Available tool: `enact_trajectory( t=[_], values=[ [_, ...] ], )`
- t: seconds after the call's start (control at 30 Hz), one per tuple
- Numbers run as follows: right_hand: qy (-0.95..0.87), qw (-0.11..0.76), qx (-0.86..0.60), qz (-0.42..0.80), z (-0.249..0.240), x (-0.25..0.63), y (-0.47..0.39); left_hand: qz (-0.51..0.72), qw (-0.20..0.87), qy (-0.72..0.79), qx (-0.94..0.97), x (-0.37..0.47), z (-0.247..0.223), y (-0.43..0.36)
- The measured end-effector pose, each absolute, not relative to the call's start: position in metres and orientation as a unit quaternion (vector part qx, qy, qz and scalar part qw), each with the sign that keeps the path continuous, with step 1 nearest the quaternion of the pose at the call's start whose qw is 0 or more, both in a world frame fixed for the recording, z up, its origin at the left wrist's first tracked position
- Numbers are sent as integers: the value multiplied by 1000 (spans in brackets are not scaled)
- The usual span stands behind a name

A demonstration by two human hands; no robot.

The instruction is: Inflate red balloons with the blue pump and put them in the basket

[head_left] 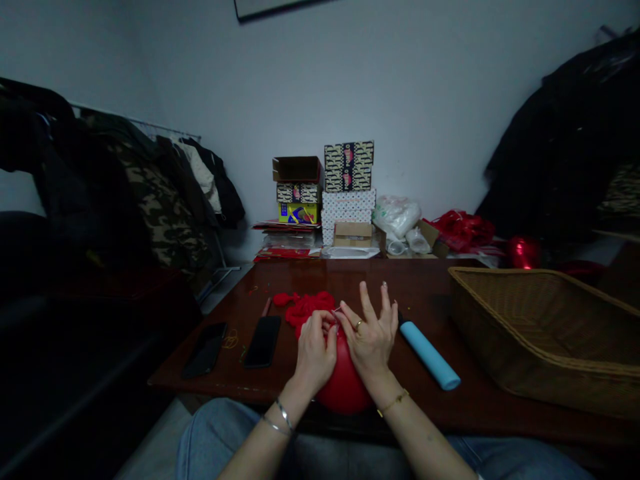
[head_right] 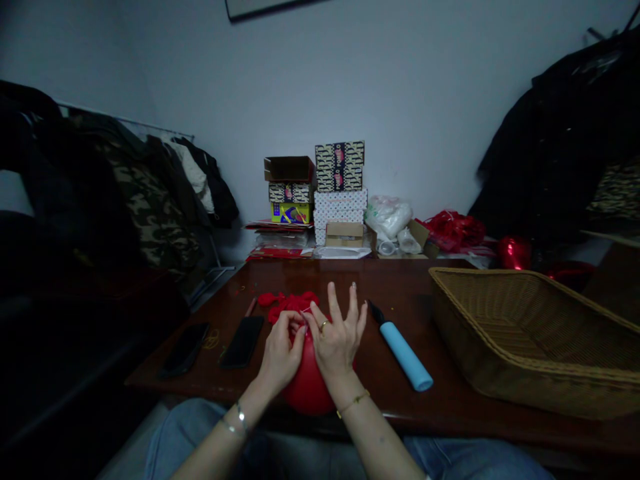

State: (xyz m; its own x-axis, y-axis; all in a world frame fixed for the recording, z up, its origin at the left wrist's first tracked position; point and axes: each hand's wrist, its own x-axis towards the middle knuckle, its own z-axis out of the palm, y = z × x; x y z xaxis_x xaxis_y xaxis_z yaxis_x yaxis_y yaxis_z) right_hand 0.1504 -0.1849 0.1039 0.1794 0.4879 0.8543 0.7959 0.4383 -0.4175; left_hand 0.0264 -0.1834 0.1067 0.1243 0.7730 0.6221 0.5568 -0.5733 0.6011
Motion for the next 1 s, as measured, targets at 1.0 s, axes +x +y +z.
enact_trajectory(
  t=[1.0],
  values=[
    [-636, 573, -488, 173, 85, 156, -177, 633, 375, 382, 559, 24, 105, -176]
  ],
)
